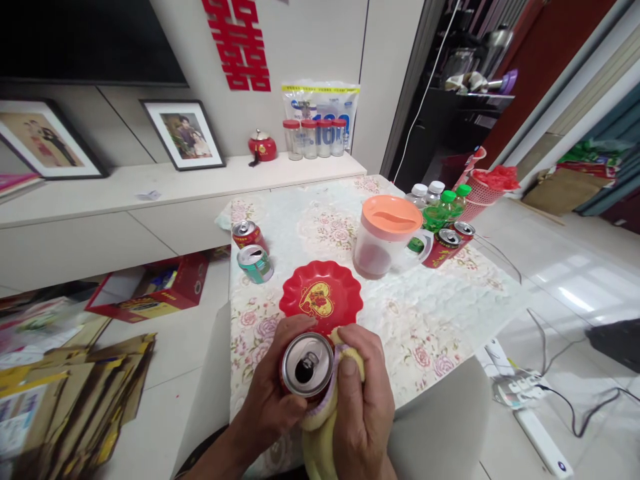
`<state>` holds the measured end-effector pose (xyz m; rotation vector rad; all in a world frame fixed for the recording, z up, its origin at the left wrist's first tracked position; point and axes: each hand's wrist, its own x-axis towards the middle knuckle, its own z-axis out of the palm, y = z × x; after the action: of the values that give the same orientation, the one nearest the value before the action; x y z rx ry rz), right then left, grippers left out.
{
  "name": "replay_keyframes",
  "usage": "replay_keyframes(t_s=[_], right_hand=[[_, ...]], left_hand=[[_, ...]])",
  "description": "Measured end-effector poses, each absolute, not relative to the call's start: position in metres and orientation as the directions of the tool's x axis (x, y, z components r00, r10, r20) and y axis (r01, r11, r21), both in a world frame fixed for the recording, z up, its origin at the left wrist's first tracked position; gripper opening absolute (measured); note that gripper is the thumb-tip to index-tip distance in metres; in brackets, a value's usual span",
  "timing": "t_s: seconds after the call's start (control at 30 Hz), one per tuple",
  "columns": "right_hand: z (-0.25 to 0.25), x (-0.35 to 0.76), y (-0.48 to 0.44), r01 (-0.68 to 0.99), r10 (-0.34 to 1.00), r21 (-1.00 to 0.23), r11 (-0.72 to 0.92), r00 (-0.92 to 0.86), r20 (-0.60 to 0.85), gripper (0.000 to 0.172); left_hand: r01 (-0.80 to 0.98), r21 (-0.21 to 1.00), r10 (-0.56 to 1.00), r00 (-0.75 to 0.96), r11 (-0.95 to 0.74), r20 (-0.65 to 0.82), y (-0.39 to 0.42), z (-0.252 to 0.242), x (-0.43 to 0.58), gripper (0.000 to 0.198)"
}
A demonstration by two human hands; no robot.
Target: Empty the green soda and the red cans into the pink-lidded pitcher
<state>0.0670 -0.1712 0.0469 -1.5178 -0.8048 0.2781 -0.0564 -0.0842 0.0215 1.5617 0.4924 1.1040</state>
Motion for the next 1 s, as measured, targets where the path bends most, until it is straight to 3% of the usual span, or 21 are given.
replay_keyframes(t_s=[0.1, 0.17, 0.33, 0.4, 0.5, 0.73, 0.87, 1.0], right_hand=[[0.066, 0.076, -0.167, 0.377, 0.643, -0.915, 0.144, 0.667, 0.376, 0.027], [0.075, 0.083, -0.161, 0.334, 0.703, -0.927, 0.170, 0.618, 0.352, 0.026], [0.072, 0.094, -0.146, -0.148, 0.886, -0.989, 0.000, 0.458, -0.069, 0.036], [0.063, 0.094, -0.143, -0.226, 0.892, -0.973, -0.054, 0.427, -0.149, 0.043], [0.049, 0.088, -0.142, -0.196, 0.867, -0.979, -0.051, 0.479, -0.141, 0.047], [0.032, 0.071, -0.160, -0.053, 0.753, -0.998, -0.018, 0.657, -0.048, 0.045], [0.032, 0.067, -0.163, 0.131, 0.636, -0.991, 0.009, 0.765, 0.107, 0.040], [0.031, 0.069, -0.158, 0.314, 0.602, -0.946, 0.080, 0.741, 0.297, 0.030]], left_hand=[[-0.270, 0.935, 0.756, 0.556, -0.228, 0.345, -0.083, 0.022, -0.058, 0.077], [-0.282, 0.942, 0.729, 0.604, -0.183, 0.322, -0.081, 0.022, -0.059, 0.082], [-0.285, 0.931, 0.701, 0.615, -0.229, 0.361, -0.079, 0.021, -0.062, 0.088], [-0.253, 0.929, 0.718, 0.589, -0.271, 0.370, -0.079, 0.020, -0.064, 0.089], [-0.257, 0.928, 0.766, 0.526, -0.270, 0.369, -0.081, 0.018, -0.066, 0.086], [-0.295, 0.943, 0.818, 0.497, -0.155, 0.290, -0.081, 0.018, -0.061, 0.053], [-0.280, 0.959, 0.793, 0.577, -0.033, 0.196, -0.082, 0.022, -0.059, 0.056], [-0.191, 0.979, 0.791, 0.608, 0.066, 0.065, -0.086, 0.027, -0.059, 0.063]])
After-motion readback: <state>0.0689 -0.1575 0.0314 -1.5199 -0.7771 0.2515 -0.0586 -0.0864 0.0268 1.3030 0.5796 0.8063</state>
